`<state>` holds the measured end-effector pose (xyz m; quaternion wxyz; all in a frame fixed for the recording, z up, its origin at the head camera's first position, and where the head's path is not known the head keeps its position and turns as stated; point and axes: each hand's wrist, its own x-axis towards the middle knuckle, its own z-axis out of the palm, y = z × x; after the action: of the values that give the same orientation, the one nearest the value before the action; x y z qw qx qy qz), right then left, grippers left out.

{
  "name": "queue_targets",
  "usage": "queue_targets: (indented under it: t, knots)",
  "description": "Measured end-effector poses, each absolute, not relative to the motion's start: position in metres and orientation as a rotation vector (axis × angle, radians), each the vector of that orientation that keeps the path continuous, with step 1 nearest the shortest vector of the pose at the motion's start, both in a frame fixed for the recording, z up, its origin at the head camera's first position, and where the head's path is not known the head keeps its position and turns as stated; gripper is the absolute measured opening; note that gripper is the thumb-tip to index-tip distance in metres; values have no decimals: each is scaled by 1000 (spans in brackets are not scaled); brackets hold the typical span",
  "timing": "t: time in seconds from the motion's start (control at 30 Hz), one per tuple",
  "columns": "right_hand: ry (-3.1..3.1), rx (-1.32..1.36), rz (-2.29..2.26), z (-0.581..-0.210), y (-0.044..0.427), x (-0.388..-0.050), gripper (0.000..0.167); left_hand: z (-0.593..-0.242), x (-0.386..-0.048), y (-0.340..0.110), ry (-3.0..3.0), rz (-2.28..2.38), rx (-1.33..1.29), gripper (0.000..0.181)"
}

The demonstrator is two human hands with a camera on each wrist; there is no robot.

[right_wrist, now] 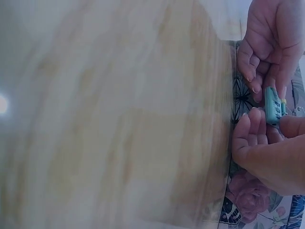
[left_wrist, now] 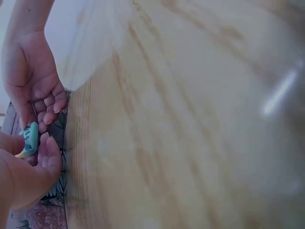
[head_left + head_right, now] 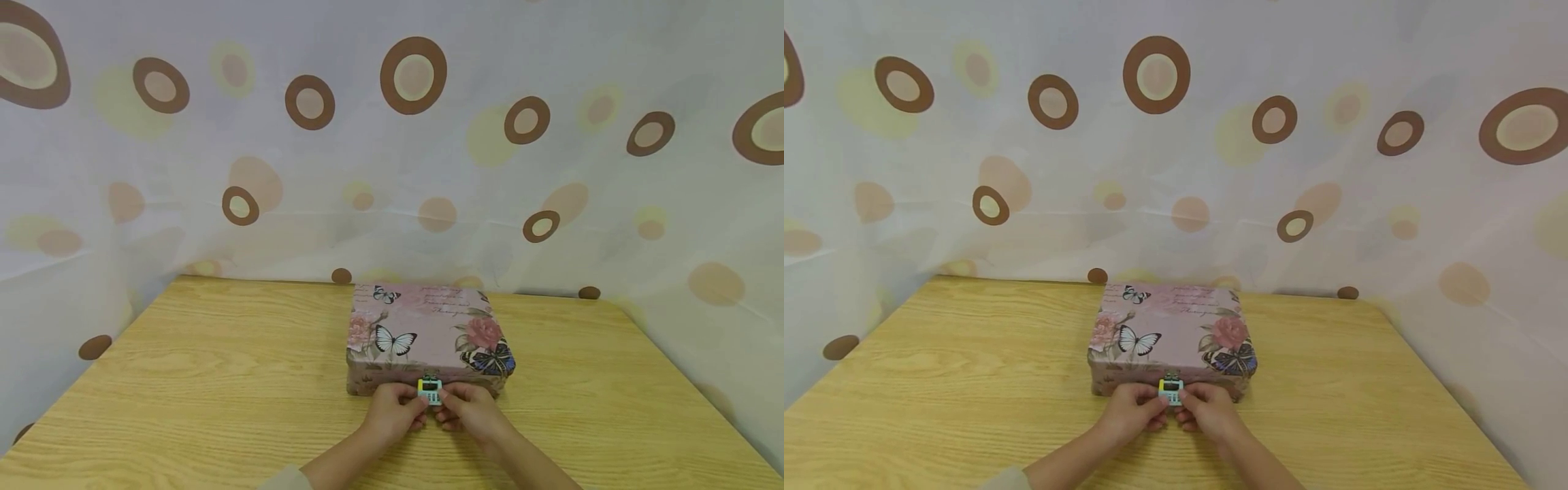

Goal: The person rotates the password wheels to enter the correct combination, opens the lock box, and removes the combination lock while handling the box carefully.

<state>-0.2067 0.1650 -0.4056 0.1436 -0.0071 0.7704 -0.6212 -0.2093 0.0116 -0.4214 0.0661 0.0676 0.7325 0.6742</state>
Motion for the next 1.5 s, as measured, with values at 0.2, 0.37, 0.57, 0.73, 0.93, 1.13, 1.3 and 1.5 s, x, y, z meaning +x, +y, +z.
queue_targets:
  t: [0.2, 0.37, 0.57, 0.73, 0.93, 1.13, 1.3, 1.5]
  knots:
    - [2275, 35, -1791, -405, 164, -206, 29, -419, -206, 16, 2308, 2144, 167, 18]
    - [2364, 115, -1786, -406, 159, -206, 28, -416, -204, 20, 2418, 2163, 97, 16]
    - [2481, 210, -1752, -404, 152, -206, 27, -413, -203, 23, 2476, 2166, 35, 13]
    - [2566, 304, -1719, -400, 147, -205, 23, -412, -205, 24, 2472, 2141, -6, 11]
    - [2641, 302, -1686, -399, 144, -205, 20, -410, -206, 24, 2468, 2134, -25, 10]
    - [2680, 272, -1670, -398, 143, -206, 18, -409, -205, 25, 2424, 2185, -31, 8]
    - [2672, 269, -1681, -398, 143, -206, 17, -409, -205, 25, 2390, 2218, -34, 9]
    - [2678, 259, -1688, -399, 143, -206, 17, -410, -203, 26, 2389, 2229, -31, 11]
